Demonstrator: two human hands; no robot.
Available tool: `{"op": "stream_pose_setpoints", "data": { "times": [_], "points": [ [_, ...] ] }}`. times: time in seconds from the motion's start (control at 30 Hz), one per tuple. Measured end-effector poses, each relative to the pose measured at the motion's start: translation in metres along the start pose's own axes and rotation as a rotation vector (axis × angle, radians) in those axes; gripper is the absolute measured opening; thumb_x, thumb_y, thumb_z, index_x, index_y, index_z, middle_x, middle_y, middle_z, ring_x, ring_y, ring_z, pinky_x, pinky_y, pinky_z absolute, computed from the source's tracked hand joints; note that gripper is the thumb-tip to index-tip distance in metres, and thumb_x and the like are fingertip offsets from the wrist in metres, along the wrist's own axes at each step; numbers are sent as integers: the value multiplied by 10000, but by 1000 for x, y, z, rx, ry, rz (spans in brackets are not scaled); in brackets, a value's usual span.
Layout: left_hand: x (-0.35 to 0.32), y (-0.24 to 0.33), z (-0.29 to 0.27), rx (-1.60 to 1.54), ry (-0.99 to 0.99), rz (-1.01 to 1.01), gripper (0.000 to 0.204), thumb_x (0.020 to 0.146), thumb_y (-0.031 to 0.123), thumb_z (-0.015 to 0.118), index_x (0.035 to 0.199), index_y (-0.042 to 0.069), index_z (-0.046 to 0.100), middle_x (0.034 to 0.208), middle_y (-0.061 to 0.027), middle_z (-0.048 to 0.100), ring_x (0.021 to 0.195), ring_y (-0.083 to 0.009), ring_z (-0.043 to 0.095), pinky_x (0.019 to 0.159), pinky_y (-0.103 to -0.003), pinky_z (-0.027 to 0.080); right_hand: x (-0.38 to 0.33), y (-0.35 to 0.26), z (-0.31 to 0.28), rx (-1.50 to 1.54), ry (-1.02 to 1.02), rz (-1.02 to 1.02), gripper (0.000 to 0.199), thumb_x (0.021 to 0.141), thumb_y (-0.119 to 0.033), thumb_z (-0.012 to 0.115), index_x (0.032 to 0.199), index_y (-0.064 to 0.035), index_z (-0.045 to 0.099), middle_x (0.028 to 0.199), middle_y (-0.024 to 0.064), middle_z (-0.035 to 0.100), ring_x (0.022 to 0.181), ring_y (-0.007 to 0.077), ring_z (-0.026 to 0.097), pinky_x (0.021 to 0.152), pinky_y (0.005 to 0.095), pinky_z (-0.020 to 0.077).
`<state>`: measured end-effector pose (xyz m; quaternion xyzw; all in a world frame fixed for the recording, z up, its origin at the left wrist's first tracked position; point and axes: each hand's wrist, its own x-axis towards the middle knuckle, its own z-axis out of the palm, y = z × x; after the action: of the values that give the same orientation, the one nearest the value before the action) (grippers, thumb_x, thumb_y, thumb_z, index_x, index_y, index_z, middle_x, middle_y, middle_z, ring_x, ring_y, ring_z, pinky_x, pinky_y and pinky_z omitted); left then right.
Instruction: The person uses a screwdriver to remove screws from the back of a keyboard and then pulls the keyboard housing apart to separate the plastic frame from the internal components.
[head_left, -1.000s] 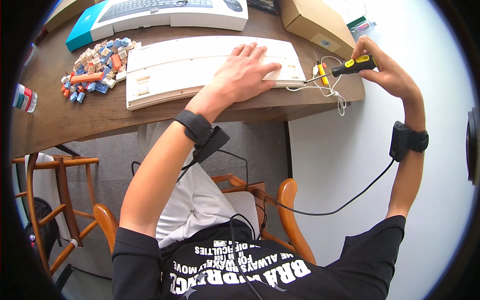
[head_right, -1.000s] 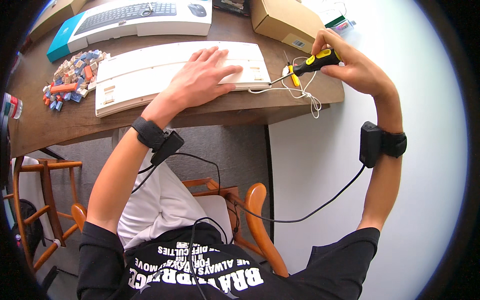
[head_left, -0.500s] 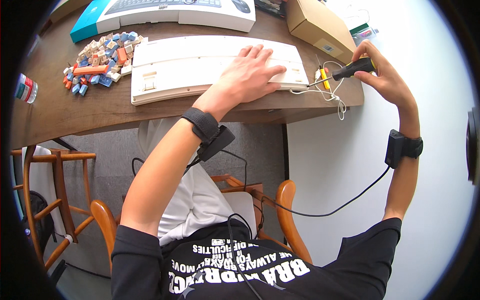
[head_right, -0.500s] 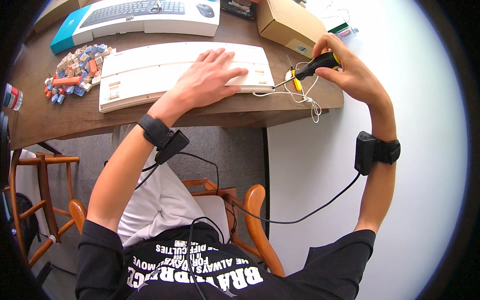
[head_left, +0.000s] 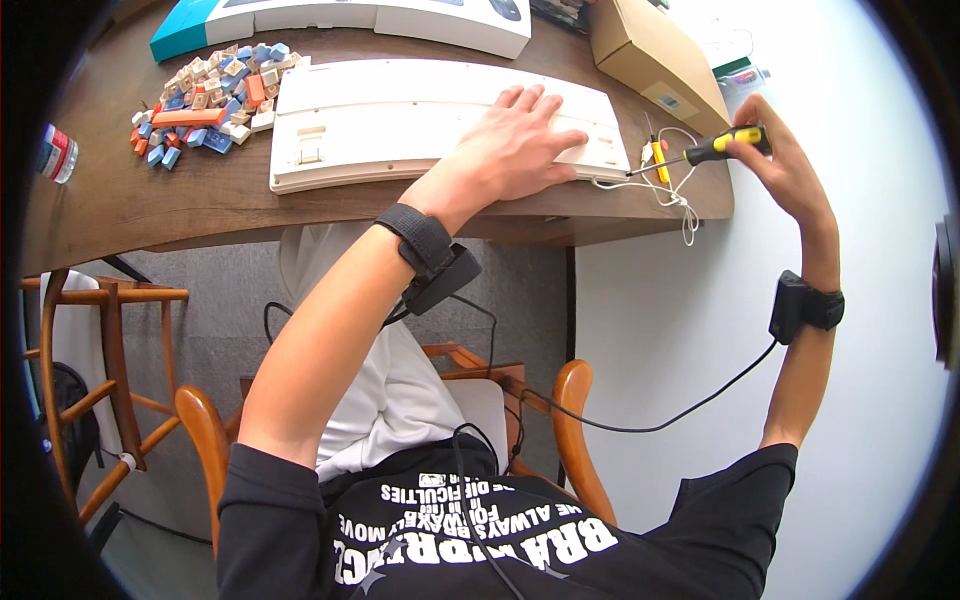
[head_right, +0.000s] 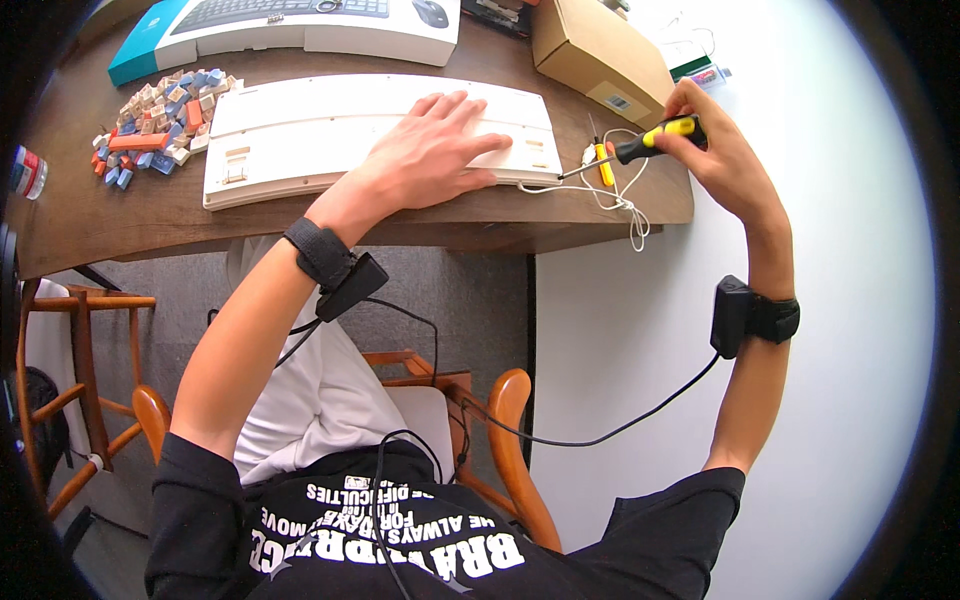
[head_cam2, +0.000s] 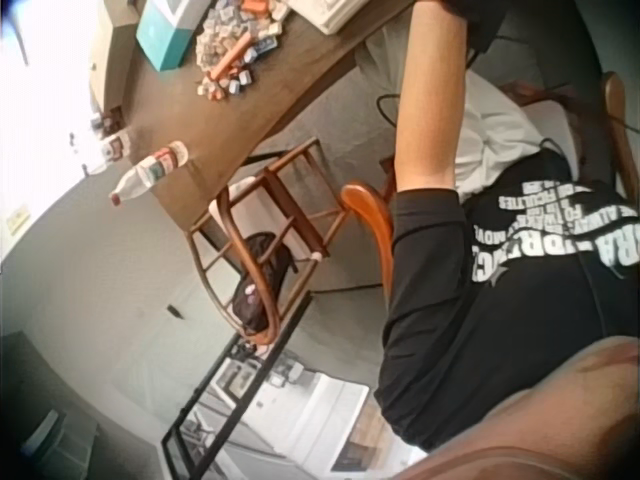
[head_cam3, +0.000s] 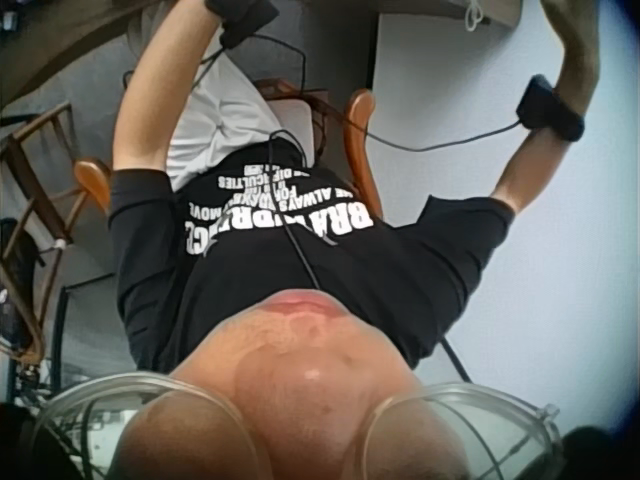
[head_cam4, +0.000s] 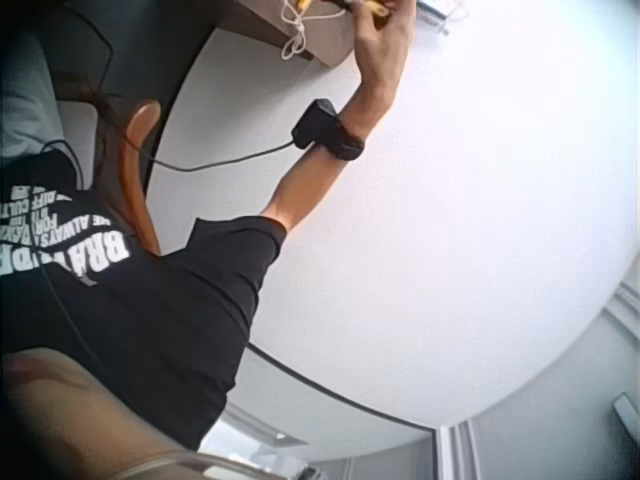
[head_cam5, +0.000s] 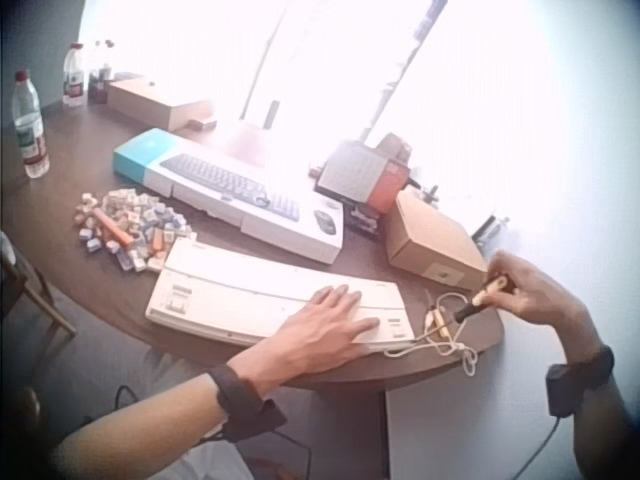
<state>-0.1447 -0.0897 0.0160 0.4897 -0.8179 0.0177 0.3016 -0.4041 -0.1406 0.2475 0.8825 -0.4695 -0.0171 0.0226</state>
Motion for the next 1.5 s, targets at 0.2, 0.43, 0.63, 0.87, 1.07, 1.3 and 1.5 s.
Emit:
{"op": "stream_pose_setpoints", "data": {
  "times": [0.2, 0.43, 0.63, 0.87, 1.07, 1.3, 1.5],
  "points": [
    [0, 0, 0, -6, -12, -6, 490, 939, 481, 595, 1368, 246, 575, 1434, -225, 494, 1379, -393, 409, 1156, -491, 302, -7, -22, 0, 271, -6, -36, 290, 972, -395, 554, 1042, -113, 543, 985, 41, 575, 868, 159, 563, 799, 304, 471],
    [-1, -1, -1, -9, 1, -10, 465, 935, 472, 603, 1337, 236, 600, 1430, -217, 501, 1377, -389, 413, 1149, -483, 312, 6, -8, 1, 20, -15, 158, 345, 1058, -385, 433, 960, -63, 510, 783, 116, 561, 769, 183, 546, 715, 346, 469],
    [-1, 0, -3, -7, -14, -24, 469, 927, 469, 613, 1331, 231, 603, 1429, -211, 503, 1373, -385, 419, 1148, -477, 315, 0, -10, -6, 448, -193, -123, 357, 944, -389, 650, 1090, -95, 510, 878, 58, 522, 812, 157, 502, 762, 268, 419],
    [0, 2, 0, -19, -22, -23, 464, 931, 462, 610, 1348, 260, 594, 1446, -219, 485, 1368, -379, 425, 1148, -490, 312, 16, -15, -2, -203, -39, 317, 405, 1025, -471, 494, 970, -70, 506, 745, 73, 535, 756, 180, 517, 679, 328, 427],
    [-5, -1, 4, 11, -18, 217, 401, 998, 305, 525, 1388, 397, 553, 1528, -136, 420, 1428, -340, 377, 1169, -578, 274, 6, -8, -1, 336, -63, -50, 247, 949, -288, 614, 1041, -85, 508, 898, 42, 531, 878, 159, 525, 783, 298, 445],
    [-1, 3, -5, 41, -136, 183, 448, 991, 194, 483, 1379, 404, 564, 1544, -123, 407, 1447, -331, 357, 1179, -602, 252, 16, -24, -11, 109, -128, 450, 331, 966, -376, 615, 1047, -75, 505, 931, 92, 563, 876, 172, 525, 794, 305, 456],
    [-1, 2, -5, 24, -119, 194, 430, 999, 190, 461, 1360, 386, 588, 1533, -133, 422, 1442, -333, 366, 1173, -600, 262, 11, -6, -2, 141, -39, -8, 357, 974, -378, 611, 1090, -60, 500, 931, 138, 586, 882, 182, 559, 794, 340, 479]
  ]
}}
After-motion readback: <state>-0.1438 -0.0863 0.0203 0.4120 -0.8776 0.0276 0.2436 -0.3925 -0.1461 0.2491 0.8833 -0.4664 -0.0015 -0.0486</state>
